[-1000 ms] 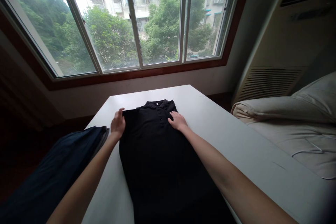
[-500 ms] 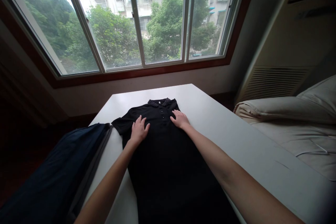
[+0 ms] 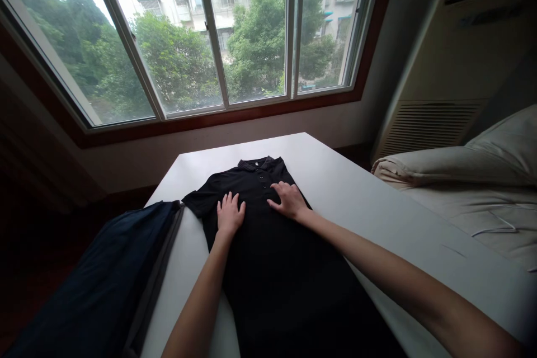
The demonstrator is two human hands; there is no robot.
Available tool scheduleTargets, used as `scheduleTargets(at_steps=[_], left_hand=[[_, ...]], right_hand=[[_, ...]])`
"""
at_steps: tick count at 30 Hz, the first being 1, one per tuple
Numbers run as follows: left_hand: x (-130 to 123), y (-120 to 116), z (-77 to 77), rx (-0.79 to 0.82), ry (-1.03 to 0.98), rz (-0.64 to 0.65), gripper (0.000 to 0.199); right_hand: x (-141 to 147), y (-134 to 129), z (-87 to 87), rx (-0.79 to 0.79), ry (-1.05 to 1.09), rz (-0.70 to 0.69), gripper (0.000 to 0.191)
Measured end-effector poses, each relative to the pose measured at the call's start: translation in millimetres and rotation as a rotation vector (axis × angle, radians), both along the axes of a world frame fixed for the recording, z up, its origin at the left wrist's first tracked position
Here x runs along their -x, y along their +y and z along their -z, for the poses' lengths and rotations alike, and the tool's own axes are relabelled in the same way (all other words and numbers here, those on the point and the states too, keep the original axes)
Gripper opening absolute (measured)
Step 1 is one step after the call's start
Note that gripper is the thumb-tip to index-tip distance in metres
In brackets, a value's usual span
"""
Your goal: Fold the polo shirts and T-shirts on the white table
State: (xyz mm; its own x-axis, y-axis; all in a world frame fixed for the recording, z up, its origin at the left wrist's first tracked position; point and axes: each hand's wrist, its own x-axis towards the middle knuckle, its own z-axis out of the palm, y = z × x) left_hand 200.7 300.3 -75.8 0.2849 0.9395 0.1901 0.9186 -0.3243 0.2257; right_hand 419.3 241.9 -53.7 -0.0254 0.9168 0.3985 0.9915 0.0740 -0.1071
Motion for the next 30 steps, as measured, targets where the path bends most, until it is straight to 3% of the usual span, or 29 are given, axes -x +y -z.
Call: scheduleTargets(at_steps=[5, 9, 12, 15, 18, 21, 23, 26, 30], left_hand=[[1.0, -1.3, -1.2, 0.002, -0.006, 0.003, 0.053], [2.3, -1.5, -2.1, 0.011, -0.009, 0.009, 0.054], [2.8, -0.9, -1.1, 0.01, -0.009, 0.01, 0.054], [3.2, -0.6, -0.2, 0.007, -0.012, 0.007, 0.054], [3.5, -1.0, -0.1, 0.006, -0.008, 0.006, 0.053], [3.6, -1.9, -0.5, -0.003, -0.006, 0.002, 0.053], [3.6, -2.4, -0.7, -0.007, -0.006, -0.002, 0.053], [3.7, -2.7, -1.3, -0.008, 0.001, 0.002, 0.053], [3.6, -2.7, -2.4, 0.0, 0.008, 0.008, 0.053]], right_hand=[[30.1, -14.1, -14.5, 0.194, -0.095, 0.092, 0.033], [27.0, -6.4, -33.1, 0.257, -0.077, 0.158, 0.034], [-3.5, -3.7, -48.3, 0.263, -0.029, 0.235, 0.036], [-56.9, -12.6, -57.0, 0.263, 0.026, 0.381, 0.038], [-112.9, -32.8, -52.3, 0.29, 0.07, 0.541, 0.037], [-145.8, -51.3, -38.5, 0.31, 0.081, 0.618, 0.035], [-149.4, -54.9, -30.8, 0.273, 0.066, 0.617, 0.036], [-132.6, -46.4, -27.9, 0.179, 0.032, 0.53, 0.036], [-93.6, -27.5, -24.9, 0.124, -0.003, 0.178, 0.031]])
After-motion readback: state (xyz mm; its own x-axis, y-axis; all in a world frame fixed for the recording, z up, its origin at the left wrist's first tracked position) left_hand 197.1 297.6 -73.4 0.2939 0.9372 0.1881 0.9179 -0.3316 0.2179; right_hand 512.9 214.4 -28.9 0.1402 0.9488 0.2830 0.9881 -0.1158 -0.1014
